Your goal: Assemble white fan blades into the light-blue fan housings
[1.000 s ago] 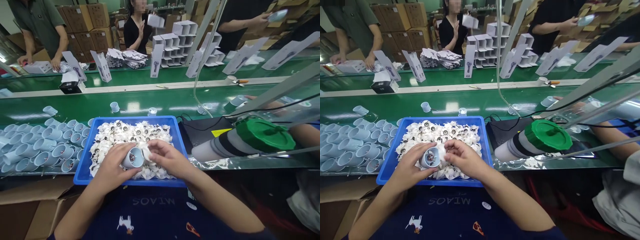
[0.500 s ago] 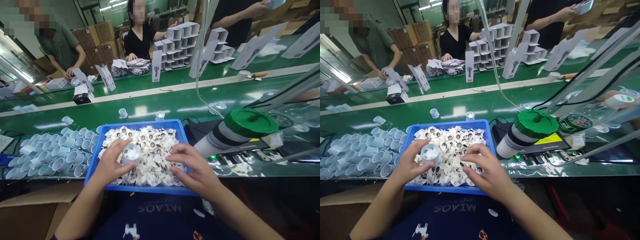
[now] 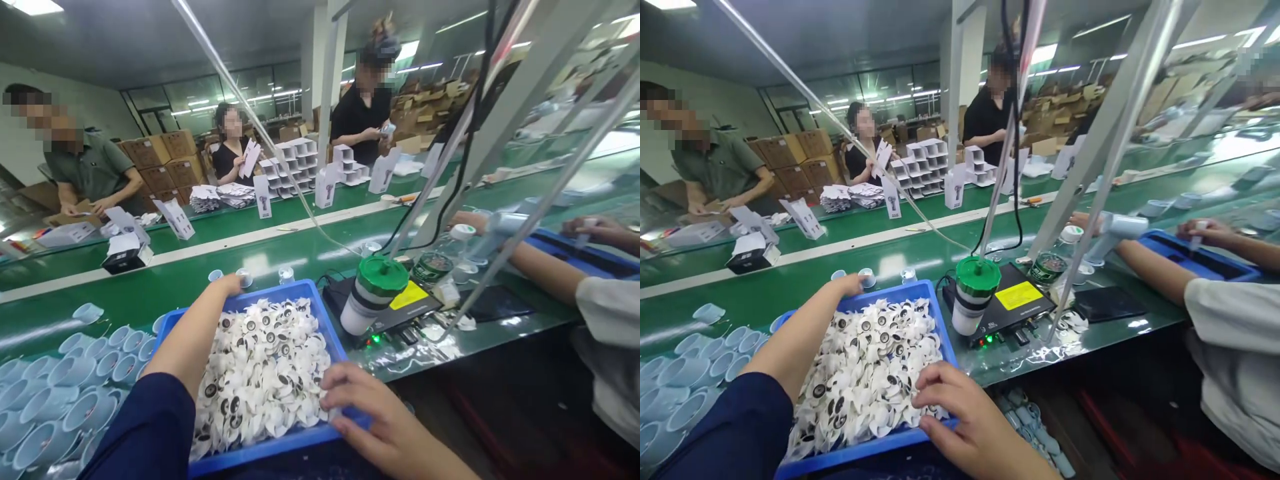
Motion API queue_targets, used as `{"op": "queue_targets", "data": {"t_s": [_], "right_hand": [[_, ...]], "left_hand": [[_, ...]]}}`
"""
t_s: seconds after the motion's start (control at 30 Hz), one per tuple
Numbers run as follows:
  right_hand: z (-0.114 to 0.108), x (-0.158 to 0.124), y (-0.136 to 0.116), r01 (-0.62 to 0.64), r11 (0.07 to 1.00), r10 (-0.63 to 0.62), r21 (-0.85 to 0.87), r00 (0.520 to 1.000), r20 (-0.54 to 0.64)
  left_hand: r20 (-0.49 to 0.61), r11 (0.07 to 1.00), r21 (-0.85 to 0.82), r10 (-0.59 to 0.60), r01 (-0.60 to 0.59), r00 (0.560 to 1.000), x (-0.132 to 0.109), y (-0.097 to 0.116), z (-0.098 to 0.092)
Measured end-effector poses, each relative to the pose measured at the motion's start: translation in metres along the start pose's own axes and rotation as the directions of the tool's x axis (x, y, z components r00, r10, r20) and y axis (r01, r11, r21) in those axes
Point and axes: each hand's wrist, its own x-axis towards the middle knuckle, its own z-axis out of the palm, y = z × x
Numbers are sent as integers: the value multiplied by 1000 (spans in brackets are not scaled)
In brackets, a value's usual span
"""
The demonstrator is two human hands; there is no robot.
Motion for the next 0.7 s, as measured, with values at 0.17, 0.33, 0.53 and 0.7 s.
{"op": "queue_targets", "data": {"t_s": [0.17, 0.33, 0.53, 0.7], "right_hand": [[-29, -40, 4, -52, 982, 1, -179, 961, -277], [-31, -47, 29, -73, 995, -8, -69, 628, -778], [-26, -22, 83, -74, 995, 103, 71, 706, -701], [-23, -25, 110, -267, 916, 390, 299, 768, -508]], "left_hand": [[28, 993, 95, -80, 77, 996, 11, -35, -5], [63, 967, 151, -217, 205, 974, -2, -56, 4], [-83, 952, 102, -282, 290, 956, -34, -77, -33], [-429, 965, -61, -255, 253, 867, -125, -106, -81]]}}
